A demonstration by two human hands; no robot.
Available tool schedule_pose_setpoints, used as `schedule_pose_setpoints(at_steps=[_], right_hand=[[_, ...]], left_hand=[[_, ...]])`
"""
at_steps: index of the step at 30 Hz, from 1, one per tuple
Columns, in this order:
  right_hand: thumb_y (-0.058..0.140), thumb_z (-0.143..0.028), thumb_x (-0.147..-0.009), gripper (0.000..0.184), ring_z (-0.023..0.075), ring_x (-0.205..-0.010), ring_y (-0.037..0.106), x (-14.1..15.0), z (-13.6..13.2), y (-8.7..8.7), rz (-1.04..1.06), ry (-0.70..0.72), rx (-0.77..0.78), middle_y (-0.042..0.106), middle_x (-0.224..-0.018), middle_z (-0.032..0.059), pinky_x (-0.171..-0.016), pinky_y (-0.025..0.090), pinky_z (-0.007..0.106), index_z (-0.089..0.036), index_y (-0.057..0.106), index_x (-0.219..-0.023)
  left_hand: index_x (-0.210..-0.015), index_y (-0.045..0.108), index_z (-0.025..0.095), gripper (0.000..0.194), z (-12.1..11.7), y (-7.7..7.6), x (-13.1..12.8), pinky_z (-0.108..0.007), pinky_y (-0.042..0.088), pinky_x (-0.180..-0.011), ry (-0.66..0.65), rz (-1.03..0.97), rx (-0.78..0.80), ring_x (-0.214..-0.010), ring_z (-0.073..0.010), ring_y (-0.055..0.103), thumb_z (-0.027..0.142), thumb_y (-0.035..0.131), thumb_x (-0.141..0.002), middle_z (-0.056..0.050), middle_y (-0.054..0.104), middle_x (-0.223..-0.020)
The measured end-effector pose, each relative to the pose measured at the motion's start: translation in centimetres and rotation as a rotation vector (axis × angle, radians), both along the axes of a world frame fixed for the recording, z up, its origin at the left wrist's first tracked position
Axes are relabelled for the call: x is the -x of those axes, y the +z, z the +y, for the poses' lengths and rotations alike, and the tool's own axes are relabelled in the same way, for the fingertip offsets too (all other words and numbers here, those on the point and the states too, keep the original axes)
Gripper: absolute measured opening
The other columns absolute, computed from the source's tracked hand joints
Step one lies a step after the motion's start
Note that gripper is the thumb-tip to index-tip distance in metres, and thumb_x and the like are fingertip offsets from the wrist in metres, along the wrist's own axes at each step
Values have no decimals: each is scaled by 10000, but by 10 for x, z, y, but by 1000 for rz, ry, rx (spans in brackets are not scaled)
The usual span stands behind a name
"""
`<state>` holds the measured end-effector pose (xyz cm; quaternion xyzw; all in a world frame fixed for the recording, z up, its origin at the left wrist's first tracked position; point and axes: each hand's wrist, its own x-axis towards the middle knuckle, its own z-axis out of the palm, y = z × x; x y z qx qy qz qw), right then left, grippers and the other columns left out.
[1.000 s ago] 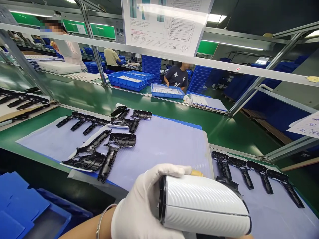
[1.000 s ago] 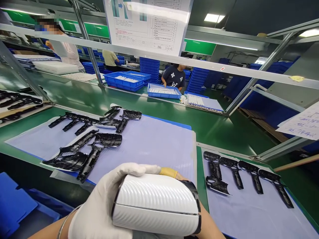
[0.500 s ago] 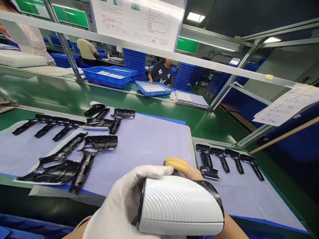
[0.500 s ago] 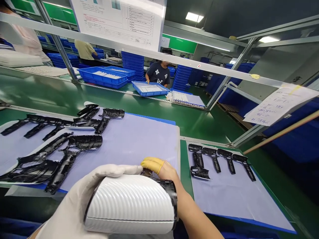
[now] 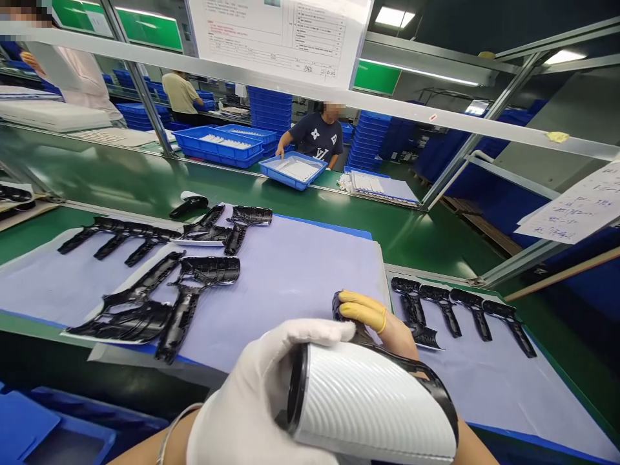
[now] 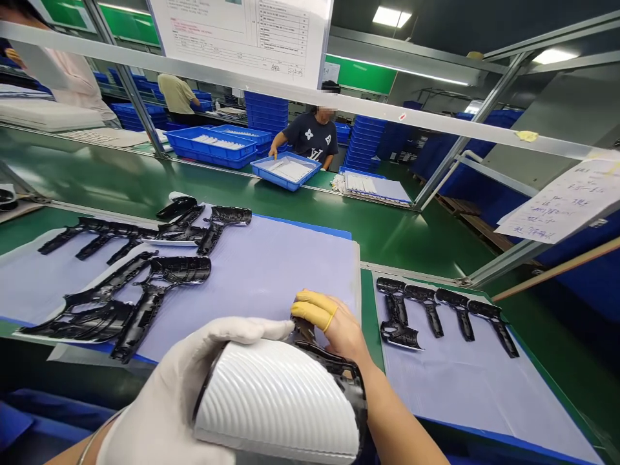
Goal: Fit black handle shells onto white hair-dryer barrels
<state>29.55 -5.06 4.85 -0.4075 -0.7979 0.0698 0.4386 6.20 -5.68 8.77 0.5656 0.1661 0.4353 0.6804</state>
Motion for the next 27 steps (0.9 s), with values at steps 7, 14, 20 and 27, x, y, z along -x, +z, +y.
schedule_pose_setpoints(at_steps=[7,14,20,27], right_hand=[[583,-211,-988,232,237,-1130,686,2,11,3,-47,-75,-268,710,-1195,106,-980,561,380,-236,626,-1214],[634,-139,-894,399,280,-1154,673,-12,22,6,-151,-27,-425,699,-1221,140,-936,593,426,-204,597,-1286],[622,-110,-879,403,283,-1201,639,-12,20,9,-181,-33,-445,678,-1227,162,-983,554,433,-165,603,-1278],[527,42,-824,442,343,-1257,588,-9,7,17,-277,-135,-429,645,-1235,212,-999,497,519,-133,624,-1217]], left_hand=[[-1236,647,395,825,7,-5,0,-313,451,-1102,-28,-40,-41,-1254,-266,619,250,981,-496,8,674,-1340],[-1231,648,382,852,8,-9,1,-330,478,-1073,-21,-20,-83,-1222,-276,635,202,983,-469,-7,675,-1328],[-1206,649,364,756,3,-8,-2,-396,514,-1032,17,-39,-37,-1183,-297,654,181,952,-539,-33,665,-1311],[-1139,640,288,698,-14,-2,3,-416,539,-974,245,434,80,-1211,-383,588,332,945,-513,-75,578,-1383]])
